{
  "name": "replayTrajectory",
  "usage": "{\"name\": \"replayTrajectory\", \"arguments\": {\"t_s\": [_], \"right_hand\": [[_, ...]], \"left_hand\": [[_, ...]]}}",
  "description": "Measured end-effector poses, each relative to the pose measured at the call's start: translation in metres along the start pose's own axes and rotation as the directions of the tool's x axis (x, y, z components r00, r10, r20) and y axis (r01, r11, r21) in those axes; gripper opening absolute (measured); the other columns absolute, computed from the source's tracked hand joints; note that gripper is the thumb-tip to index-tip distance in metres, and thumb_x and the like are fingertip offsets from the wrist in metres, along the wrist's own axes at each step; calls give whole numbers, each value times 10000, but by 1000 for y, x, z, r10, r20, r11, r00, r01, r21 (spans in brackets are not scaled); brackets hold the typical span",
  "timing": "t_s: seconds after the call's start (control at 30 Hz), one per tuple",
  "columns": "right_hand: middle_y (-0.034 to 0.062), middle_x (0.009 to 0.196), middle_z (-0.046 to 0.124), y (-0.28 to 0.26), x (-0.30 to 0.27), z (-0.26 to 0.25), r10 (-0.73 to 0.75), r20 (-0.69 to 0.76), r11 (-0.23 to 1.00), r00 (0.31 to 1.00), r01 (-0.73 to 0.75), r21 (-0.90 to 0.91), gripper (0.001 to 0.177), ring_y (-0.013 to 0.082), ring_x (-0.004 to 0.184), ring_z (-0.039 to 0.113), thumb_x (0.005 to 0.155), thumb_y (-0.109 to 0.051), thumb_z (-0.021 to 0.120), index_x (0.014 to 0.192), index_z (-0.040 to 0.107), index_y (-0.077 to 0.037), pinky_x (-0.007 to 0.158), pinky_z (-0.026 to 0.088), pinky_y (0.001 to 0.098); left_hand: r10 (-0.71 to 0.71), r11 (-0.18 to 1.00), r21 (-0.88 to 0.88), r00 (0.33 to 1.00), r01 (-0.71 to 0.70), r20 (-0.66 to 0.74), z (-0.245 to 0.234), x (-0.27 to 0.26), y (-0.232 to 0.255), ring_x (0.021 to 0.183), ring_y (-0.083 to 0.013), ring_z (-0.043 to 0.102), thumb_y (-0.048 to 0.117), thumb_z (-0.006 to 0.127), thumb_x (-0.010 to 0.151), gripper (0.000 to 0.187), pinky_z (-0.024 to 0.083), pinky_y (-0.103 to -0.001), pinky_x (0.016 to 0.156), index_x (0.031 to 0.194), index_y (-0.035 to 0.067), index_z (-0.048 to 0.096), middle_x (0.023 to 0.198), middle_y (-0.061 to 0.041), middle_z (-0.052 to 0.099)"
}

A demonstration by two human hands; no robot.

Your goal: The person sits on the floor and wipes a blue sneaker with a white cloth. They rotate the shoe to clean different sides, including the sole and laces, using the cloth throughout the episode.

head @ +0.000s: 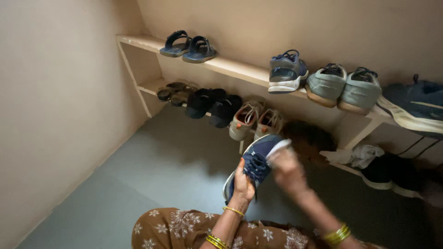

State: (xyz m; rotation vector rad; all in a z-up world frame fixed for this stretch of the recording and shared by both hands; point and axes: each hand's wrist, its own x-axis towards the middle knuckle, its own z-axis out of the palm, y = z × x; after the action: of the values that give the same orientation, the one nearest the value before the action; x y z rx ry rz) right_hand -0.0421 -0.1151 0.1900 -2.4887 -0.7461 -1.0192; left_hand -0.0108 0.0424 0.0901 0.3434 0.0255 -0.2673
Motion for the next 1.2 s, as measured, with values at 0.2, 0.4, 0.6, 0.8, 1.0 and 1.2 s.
{"name": "replayTrajectory", "arguments": {"t_s": [0.2, 0.4, 0.6, 0.8, 1.0, 1.2], "right_hand": [[151, 1165, 668, -31, -3, 0, 12, 83, 950, 996, -37, 309, 451, 348, 1072, 666, 684, 62, 710, 1114, 709, -73, 897, 566, 405], [162, 1170, 680, 7, 14, -17, 172, -4, 985, 985, -172, -14, 430, 370, 1049, 640, 744, 74, 680, 1144, 722, -80, 889, 550, 435], [128, 1156, 700, -29, 7, -6, -76, 120, 982, 990, 53, 182, 342, 322, 1086, 665, 784, 42, 674, 1101, 713, -79, 923, 572, 415], [201, 1217, 682, -77, -8, 34, -386, 174, 919, 906, 361, 160, 305, 328, 1112, 655, 850, -8, 676, 1154, 698, -22, 955, 539, 428], [136, 1113, 717, 23, -11, 17, -93, 203, 993, 975, 75, 95, 344, 341, 1076, 667, 703, 64, 610, 1002, 706, -76, 965, 544, 413], [141, 1131, 692, 21, -18, 15, -188, 8, 975, 982, 186, 120, 321, 346, 1096, 651, 781, 46, 621, 1086, 671, -40, 982, 527, 446]], "left_hand": [[-22, 998, -61, 1000, 23, 22, -2, 0, 0, 1047, -233, 710, 471, 502, 1004, 529, 552, -378, 961, 1238, 27, 670, 1148, -113, 751], [-158, 948, 281, 987, 152, -1, -43, 11, -41, 1073, -205, 686, 174, 674, 979, 282, 540, -328, 983, 1201, 7, 723, 1132, -79, 752], [-159, -136, 958, 949, 253, -273, -86, 32, -57, 1040, -304, 698, 221, 459, 1069, 370, 570, -427, 952, 1193, -38, 693, 1110, -194, 710], [258, -934, 325, 909, 148, 327, -89, -9, -92, 1155, -328, 549, 201, 481, 1057, 357, 408, -467, 1021, 1294, -48, 577, 1239, -218, 592], [-251, -832, 380, 885, -405, 393, -154, 46, -108, 930, -307, 593, 163, 503, 1002, 298, 463, -449, 804, 1182, -27, 645, 1053, -198, 648], [-386, -685, 395, 765, -612, 515, -178, 73, -117, 705, -306, 616, 125, 511, 982, 219, 492, -462, 600, 1000, 25, 705, 816, -179, 696]]}}
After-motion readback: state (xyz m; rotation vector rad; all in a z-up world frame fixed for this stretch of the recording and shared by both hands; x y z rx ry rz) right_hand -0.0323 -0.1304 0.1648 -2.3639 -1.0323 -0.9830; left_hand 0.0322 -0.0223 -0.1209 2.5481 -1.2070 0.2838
